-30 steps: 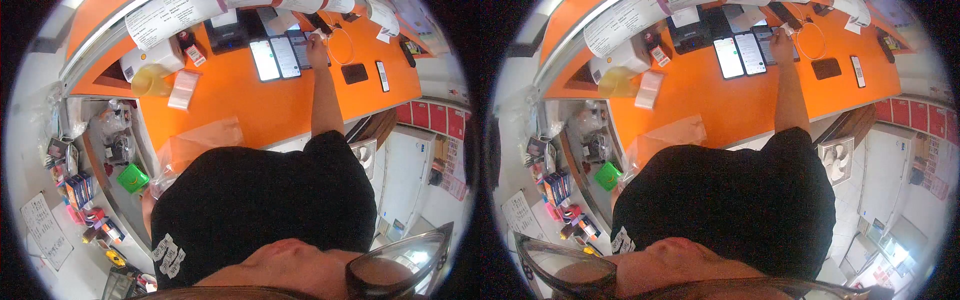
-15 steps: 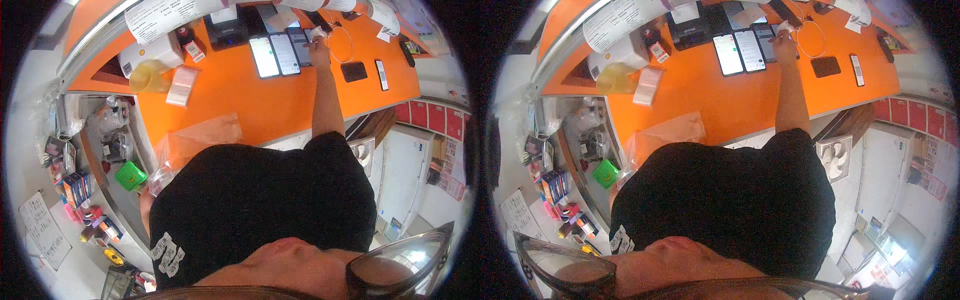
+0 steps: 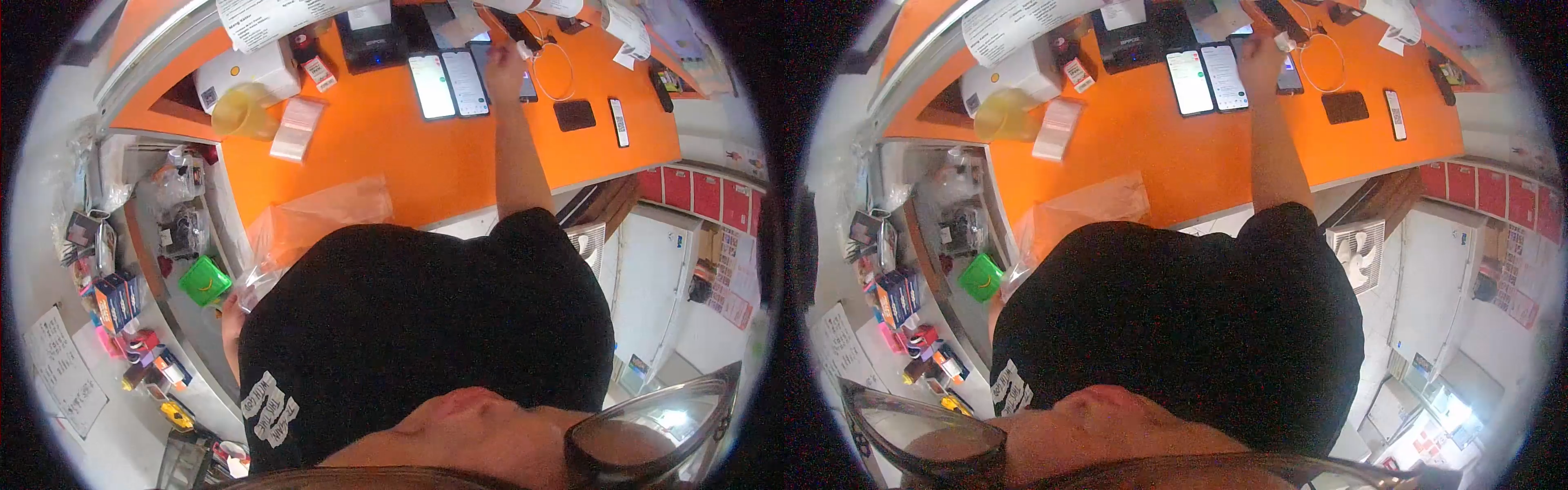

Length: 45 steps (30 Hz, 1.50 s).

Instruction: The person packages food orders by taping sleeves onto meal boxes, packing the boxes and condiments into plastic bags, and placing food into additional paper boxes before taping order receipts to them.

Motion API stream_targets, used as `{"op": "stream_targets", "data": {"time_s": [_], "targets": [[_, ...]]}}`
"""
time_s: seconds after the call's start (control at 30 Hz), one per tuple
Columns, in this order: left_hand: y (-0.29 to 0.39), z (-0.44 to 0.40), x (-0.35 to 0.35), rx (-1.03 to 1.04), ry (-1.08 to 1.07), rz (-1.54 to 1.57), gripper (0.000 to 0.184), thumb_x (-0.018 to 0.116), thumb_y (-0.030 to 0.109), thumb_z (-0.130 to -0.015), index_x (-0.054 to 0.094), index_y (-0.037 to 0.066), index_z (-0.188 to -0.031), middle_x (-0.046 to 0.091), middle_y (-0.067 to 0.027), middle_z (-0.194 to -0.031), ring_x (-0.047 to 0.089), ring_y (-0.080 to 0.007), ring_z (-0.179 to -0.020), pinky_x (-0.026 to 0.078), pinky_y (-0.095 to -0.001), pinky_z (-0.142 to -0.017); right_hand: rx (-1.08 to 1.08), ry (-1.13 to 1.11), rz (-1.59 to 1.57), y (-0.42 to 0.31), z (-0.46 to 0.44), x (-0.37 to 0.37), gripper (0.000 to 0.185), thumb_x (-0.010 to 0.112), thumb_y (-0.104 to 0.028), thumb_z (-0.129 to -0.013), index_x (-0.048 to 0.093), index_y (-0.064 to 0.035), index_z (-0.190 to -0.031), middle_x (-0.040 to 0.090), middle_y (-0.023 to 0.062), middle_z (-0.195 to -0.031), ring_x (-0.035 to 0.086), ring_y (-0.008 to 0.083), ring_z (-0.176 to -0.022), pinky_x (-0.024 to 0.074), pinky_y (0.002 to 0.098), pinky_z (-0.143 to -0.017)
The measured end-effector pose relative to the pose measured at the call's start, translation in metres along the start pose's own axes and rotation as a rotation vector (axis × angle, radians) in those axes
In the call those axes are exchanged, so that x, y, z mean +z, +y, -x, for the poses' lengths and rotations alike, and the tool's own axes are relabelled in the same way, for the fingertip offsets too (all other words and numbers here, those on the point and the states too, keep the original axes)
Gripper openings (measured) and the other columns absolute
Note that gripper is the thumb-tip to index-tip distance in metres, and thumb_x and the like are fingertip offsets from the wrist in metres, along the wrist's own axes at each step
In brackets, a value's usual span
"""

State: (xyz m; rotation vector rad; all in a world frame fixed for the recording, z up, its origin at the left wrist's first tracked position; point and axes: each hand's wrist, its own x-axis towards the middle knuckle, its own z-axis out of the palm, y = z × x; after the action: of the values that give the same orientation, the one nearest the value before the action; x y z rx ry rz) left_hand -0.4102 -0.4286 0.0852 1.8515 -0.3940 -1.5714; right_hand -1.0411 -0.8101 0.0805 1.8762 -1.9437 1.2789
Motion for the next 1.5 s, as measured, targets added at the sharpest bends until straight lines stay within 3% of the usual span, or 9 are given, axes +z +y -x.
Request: {"op": "stream_targets", "data": {"time_s": [0.33,0.53,0.63,0.73,0.83,1.1,1.17,1.27,1.5], "targets": [[0.033,-0.017,-0.023,0.353,0.351,-0.874,0.039,0.056,0.029,-0.095,0.059,-0.003,-0.117,0.066,-0.0165,-0.105,0.062,-0.0278,-0.096,0.046,-0.0364,-0.088,-0.523,-0.384,0.413,-0.194,-0.031,0.098,0.033,0.053,-0.020,-0.086,0.059,-0.0144,-0.118,0.054,0.0197,-0.126,0.048,0.0397,-0.120,0.0371,0.0564,-0.096],[0.107,0.026,0.046,0.797,0.355,-0.983,0.033,0.060,0.014,-0.091,0.057,0.000,-0.120,0.062,-0.0202,-0.110,0.059,-0.0343,-0.103,0.047,-0.0402,-0.089,-0.257,-0.395,-0.026,-0.211,-0.041,0.108,0.034,0.045,-0.015,-0.090,0.058,0.0005,-0.117,0.058,0.0205,-0.122,0.053,0.0397,-0.116,0.0453,0.0465,-0.095],[0.118,0.032,0.075,0.816,0.171,-0.899,0.032,0.061,0.013,-0.090,0.057,0.002,-0.120,0.062,-0.0179,-0.109,0.060,-0.0324,-0.101,0.047,-0.0393,-0.088,-0.651,-0.362,0.329,-0.171,0.009,0.090,0.034,0.043,-0.018,-0.092,0.055,0.0043,-0.116,0.050,0.0256,-0.128,0.051,0.0399,-0.116,0.0412,0.0463,-0.099],[0.124,0.027,0.086,0.824,-0.009,-0.921,0.030,0.062,0.013,-0.090,0.059,0.003,-0.119,0.064,-0.0153,-0.105,0.062,-0.0289,-0.095,0.049,-0.0387,-0.084,-0.118,-0.216,0.176,-0.052,0.028,0.085,0.033,0.049,-0.026,-0.091,0.059,-0.0020,-0.112,0.059,0.0196,-0.114,0.062,0.0349,-0.095,0.0500,0.0470,-0.079],[0.143,0.037,0.112,0.773,-0.199,-0.895,0.031,0.064,0.015,-0.089,0.060,0.002,-0.116,0.065,-0.0164,-0.105,0.063,-0.0288,-0.096,0.049,-0.0380,-0.085,-0.168,-0.101,0.511,-0.025,0.014,-0.045,0.028,0.063,-0.024,-0.083,0.067,-0.0019,-0.101,0.066,0.0186,-0.098,0.062,0.0314,-0.093,0.0469,0.0449,-0.084],[0.243,0.061,0.264,1.592,-0.450,-1.038,0.037,0.071,0.028,-0.083,0.065,0.002,-0.108,0.067,-0.0155,-0.094,0.061,-0.0333,-0.099,0.042,-0.0411,-0.092,-0.388,-1.302,-0.452,-0.231,0.042,-0.124,0.042,0.065,-0.036,-0.087,0.065,-0.0006,-0.110,0.066,0.0213,-0.099,0.064,0.0353,-0.092,0.0483,0.0448,-0.079],[0.257,0.059,0.275,1.319,-0.719,-1.468,0.032,0.073,0.028,-0.082,0.068,0.003,-0.102,0.068,-0.0132,-0.087,0.063,-0.0273,-0.093,0.047,-0.0393,-0.081,-0.436,-1.407,-0.489,-0.261,0.031,-0.144,0.040,0.064,-0.035,-0.088,0.065,-0.0010,-0.109,0.067,0.0203,-0.096,0.065,0.0340,-0.090,0.0486,0.0437,-0.076],[0.257,0.052,0.277,1.080,-0.767,-1.340,0.028,0.073,0.029,-0.082,0.071,0.003,-0.091,0.066,-0.0139,-0.076,0.063,-0.0244,-0.075,0.046,-0.0371,-0.066,-0.448,-1.118,-0.540,-0.251,0.029,-0.147,0.036,0.063,-0.035,-0.089,0.066,-0.0020,-0.104,0.067,0.0186,-0.090,0.065,0.0325,-0.083,0.0488,0.0423,-0.073],[0.244,0.051,0.282,1.205,-0.805,-1.090,0.023,0.066,0.032,-0.087,0.073,0.010,-0.087,0.066,-0.0147,-0.071,0.063,-0.0278,-0.062,0.043,-0.0403,-0.056,0.143,-1.160,-0.847,-0.251,0.071,-0.119,0.035,0.059,-0.035,-0.093,0.066,-0.0016,-0.103,0.069,0.0125,-0.089,0.066,0.0250,-0.078,0.0498,0.0376,-0.071]]}}
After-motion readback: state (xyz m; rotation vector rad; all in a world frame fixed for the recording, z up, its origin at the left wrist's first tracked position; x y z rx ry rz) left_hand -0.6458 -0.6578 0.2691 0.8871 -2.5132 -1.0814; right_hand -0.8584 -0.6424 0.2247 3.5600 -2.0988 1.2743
